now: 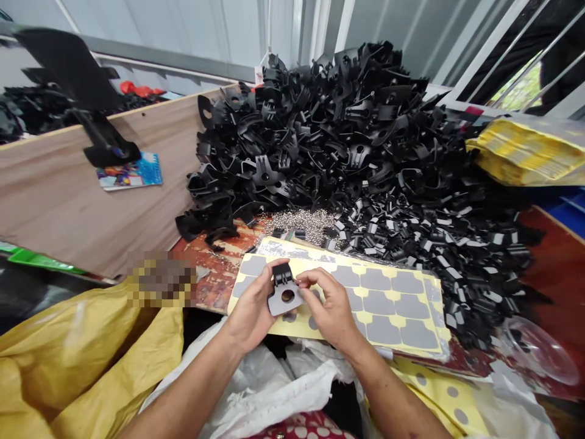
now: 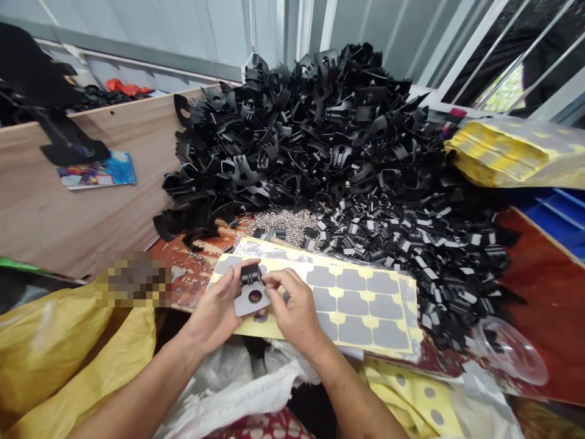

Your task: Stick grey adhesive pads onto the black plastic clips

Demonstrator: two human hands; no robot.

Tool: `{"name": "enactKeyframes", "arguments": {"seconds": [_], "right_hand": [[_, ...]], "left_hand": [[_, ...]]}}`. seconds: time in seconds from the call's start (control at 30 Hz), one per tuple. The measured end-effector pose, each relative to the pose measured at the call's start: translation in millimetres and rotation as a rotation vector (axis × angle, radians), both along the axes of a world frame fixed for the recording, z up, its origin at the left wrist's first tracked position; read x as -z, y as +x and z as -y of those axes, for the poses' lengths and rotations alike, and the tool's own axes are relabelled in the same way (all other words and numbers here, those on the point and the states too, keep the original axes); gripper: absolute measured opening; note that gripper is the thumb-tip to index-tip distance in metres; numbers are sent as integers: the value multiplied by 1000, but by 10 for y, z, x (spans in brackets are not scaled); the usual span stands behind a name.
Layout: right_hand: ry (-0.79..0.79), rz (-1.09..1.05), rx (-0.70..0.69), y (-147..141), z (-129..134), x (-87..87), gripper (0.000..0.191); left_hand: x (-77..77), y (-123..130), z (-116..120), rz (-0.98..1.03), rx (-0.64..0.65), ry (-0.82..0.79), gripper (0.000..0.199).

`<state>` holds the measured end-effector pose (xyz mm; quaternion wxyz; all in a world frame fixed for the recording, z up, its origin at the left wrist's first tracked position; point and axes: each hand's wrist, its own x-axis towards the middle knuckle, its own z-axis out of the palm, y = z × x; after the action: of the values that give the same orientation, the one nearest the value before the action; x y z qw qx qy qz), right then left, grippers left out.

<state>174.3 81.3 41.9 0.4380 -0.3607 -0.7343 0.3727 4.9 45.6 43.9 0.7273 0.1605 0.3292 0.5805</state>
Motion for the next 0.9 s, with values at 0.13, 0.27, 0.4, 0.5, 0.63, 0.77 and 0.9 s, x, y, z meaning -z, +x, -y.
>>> {"name": "enactKeyframes", "arguments": {"seconds": [0.13,0.27,0.4,0.5,0.63,0.77,0.9], "right_hand": [[-2,4,15,-13,10,54,21],[6,10,24,-8,32,64,20],[18,13,33,-12,46,60,19],[33,33,35,-21,57,54,20],[117,110,67,-55,118,82,29],[339,231,105,-96,211,193,59],[607,401,219,-70,250,238,72]], "left_hand": [[-6,6,19,26,18,16,45],[-25,10,38,21,24,34,44],[-8,-4,62,23,27,33,42],[21,-8,87,23,32,54,41],[103,67,101,-153,-20,101,54],[274,169,101,-479,-295,139,43],[388,164,172,-527,-368,171,45]]}}
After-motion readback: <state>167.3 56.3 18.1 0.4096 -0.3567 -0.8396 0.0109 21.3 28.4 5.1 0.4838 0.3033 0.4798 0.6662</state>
